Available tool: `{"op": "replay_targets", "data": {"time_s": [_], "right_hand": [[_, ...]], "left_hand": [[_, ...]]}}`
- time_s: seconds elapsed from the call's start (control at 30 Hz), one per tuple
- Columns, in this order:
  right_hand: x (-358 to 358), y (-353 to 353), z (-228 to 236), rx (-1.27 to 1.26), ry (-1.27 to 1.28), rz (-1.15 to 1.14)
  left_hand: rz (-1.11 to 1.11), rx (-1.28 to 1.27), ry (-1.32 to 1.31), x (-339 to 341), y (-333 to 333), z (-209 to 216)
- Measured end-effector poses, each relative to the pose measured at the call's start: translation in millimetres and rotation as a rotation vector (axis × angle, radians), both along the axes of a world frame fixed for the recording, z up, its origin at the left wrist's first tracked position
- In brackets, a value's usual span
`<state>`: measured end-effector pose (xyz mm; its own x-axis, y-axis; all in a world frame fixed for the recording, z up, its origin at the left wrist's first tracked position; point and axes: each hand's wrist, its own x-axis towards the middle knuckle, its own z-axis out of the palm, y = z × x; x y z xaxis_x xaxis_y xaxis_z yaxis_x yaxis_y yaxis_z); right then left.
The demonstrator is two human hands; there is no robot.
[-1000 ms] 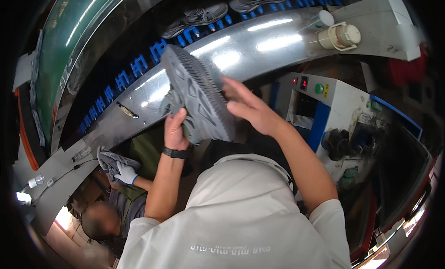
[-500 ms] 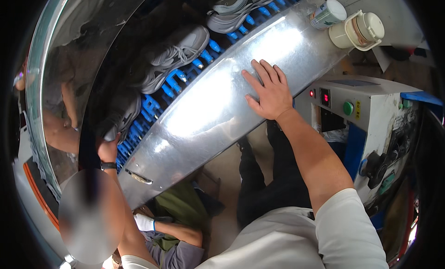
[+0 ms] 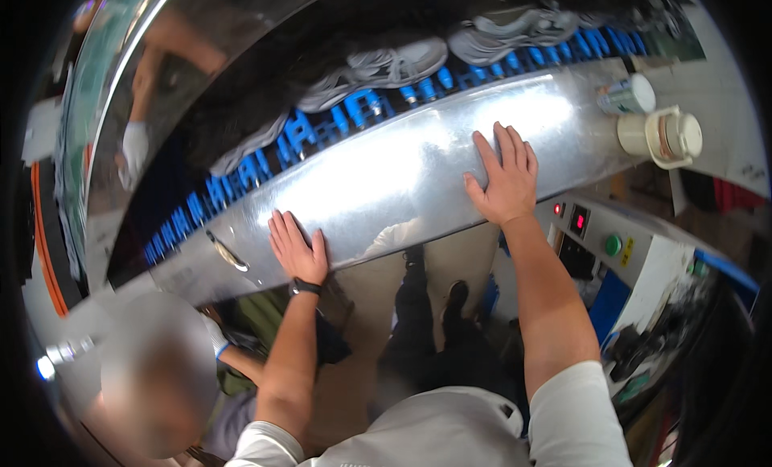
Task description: The person repeatedly picks up gray sneakers from a conveyor belt and places them onto a nearby workbench. The action is continuous and repetitive, involving handling the shoes one at a time.
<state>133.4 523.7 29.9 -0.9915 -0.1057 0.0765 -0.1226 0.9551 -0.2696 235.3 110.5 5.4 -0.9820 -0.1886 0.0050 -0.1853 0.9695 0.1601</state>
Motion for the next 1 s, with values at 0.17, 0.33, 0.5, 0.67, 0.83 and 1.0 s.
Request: {"op": "replay_targets", "data": {"time_s": [0.17, 0.33, 0.5, 0.67, 0.83, 1.0], "right_hand": [[4.0, -1.1, -13.0, -0.027, 0.098, 0.038], [5.1, -3.0, -17.9, 0.007, 0.133, 0.055], [6.3, -3.7, -20.2, 0.023, 0.169, 0.056], [7.8, -4.7, -19.5, 0.018, 0.164, 0.032], [9.4, -3.9, -17.7, 0.033, 0.172, 0.014], [8.3, -5.6, -18.4, -0.009, 0.178, 0.029]], "left_hand": [[0.002, 0.014, 0.128, -2.1, -1.1, 3.1], [0.027, -0.017, 0.089, 2.6, -1.7, 1.7], [0.019, -0.041, 0.097, 1.2, 0.2, 0.2], [0.036, -0.003, 0.106, 5.5, -2.8, -2.3], [0.034, -0.013, 0.11, 3.1, -1.9, 0.0], [0.031, -0.005, 0.144, 5.5, -3.9, -1.9]]}}
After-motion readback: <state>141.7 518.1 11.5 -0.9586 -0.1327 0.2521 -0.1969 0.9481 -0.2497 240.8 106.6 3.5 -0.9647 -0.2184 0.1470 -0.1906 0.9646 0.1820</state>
